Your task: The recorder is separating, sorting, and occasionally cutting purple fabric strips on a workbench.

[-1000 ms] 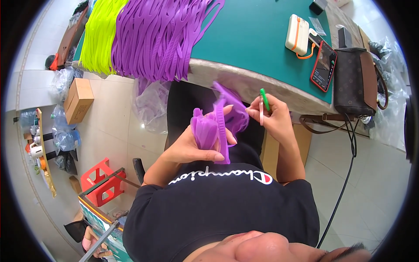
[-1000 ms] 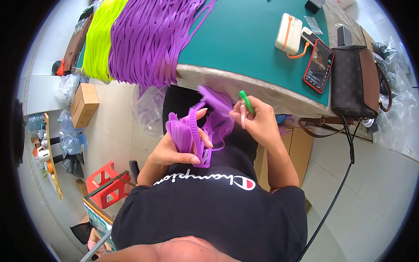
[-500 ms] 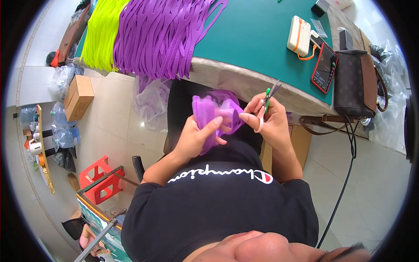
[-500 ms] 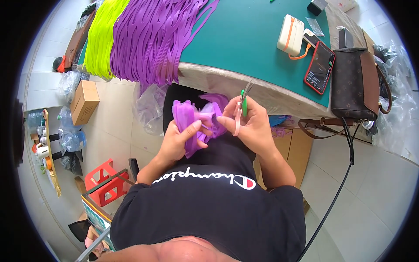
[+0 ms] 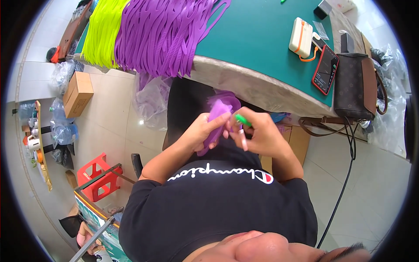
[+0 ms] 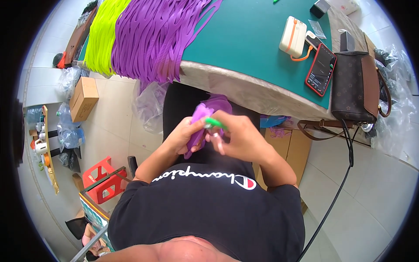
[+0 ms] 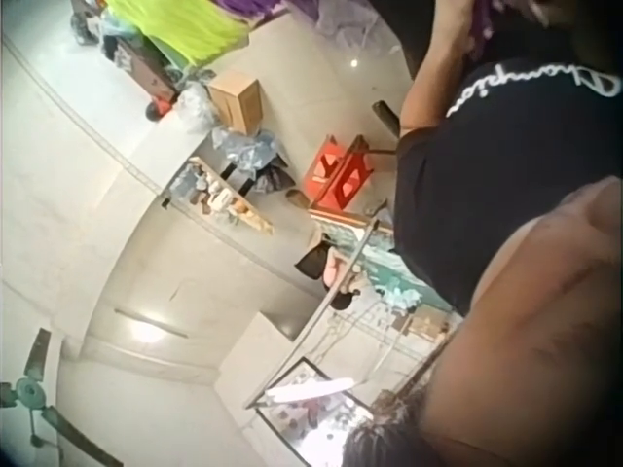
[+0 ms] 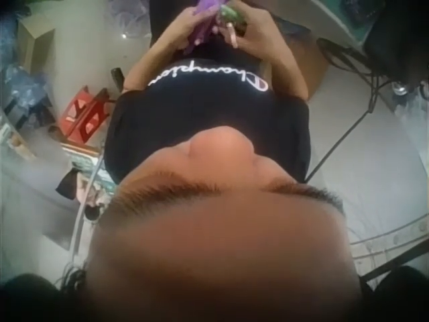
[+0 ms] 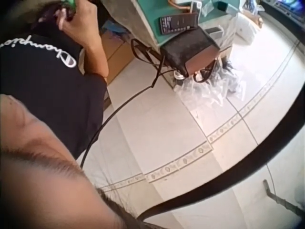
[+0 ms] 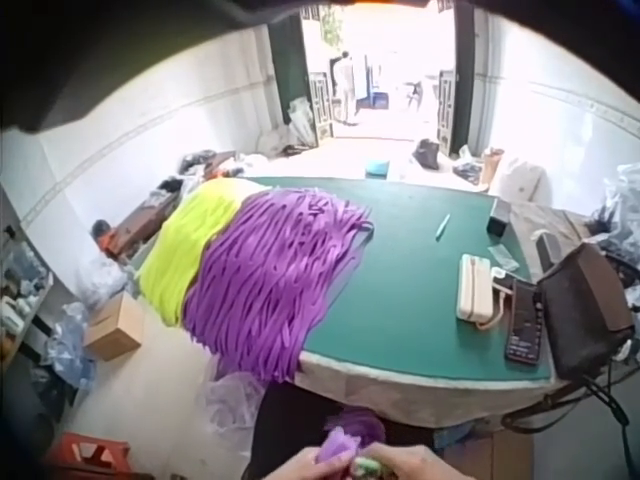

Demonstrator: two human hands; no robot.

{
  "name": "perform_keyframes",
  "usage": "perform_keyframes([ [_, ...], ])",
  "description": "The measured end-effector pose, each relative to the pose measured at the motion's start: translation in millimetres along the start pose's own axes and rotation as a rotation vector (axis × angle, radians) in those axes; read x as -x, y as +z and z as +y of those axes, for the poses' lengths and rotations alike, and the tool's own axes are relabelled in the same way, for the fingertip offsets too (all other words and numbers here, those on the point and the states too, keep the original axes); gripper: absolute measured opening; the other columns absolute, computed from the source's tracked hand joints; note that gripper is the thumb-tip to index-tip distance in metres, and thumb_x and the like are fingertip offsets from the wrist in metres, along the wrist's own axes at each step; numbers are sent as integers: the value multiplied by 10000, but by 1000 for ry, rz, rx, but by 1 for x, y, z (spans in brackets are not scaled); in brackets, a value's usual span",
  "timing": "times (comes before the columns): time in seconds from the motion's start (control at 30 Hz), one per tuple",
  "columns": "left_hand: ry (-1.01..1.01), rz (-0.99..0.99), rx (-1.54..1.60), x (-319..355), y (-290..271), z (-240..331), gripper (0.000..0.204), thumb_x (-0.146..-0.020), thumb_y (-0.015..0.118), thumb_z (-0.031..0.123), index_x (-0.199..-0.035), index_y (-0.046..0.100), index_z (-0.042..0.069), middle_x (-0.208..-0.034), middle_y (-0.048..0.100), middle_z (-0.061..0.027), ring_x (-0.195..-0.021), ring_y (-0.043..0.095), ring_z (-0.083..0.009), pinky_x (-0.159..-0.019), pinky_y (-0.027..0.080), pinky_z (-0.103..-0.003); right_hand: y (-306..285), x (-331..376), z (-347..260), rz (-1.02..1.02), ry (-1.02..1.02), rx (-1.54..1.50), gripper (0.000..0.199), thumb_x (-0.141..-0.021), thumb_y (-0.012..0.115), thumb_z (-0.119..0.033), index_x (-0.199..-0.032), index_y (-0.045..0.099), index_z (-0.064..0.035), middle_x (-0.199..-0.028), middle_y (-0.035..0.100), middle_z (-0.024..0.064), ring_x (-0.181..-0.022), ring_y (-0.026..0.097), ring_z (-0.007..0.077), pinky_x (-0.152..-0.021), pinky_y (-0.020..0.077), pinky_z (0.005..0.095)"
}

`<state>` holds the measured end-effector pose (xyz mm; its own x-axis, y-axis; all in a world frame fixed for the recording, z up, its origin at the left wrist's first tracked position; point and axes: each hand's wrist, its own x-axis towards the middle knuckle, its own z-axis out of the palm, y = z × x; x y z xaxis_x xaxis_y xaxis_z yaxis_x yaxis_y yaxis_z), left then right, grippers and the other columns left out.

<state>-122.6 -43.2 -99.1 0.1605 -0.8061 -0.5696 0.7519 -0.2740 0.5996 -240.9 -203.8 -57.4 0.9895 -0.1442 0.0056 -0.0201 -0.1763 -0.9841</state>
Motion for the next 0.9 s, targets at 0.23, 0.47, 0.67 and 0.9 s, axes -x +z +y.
perform_keyframes([
  [0.23,-110,-102,126,-4,-8,-3,278,-839,720,230,-978,618,13,-799,652,-93,-446,530,-89,-351,394,-209,4,11,-3,-5,-112,295,317,-681,739,-7,-954,583,-43,-732,612,64,-628,607,164,-537,473,266],
  [0.47,569,122,51,3,15,-6,147,-899,641,92,-997,644,-17,-899,671,-82,-754,649,-152,-685,540,-279,-3,26,13,373,-32,242,410,-659,796,26,-1043,659,-12,-748,667,47,-640,628,80,-552,475,211],
  [0.67,596,212,-95,9,22,-2,109,-870,665,38,-950,652,-34,-879,683,-77,-797,663,-146,-749,551,-295,-4,32,13,197,-45,517,392,-626,735,26,-1007,669,-39,-768,676,88,-624,660,214,-595,516,288],
  [0.9,637,293,-244,8,26,-4,69,-861,651,-10,-918,659,-47,-853,681,-76,-747,661,-128,-682,568,-263,-9,34,10,109,69,559,262,-717,679,10,-975,659,-32,-760,698,74,-659,692,204,-597,525,275],
])
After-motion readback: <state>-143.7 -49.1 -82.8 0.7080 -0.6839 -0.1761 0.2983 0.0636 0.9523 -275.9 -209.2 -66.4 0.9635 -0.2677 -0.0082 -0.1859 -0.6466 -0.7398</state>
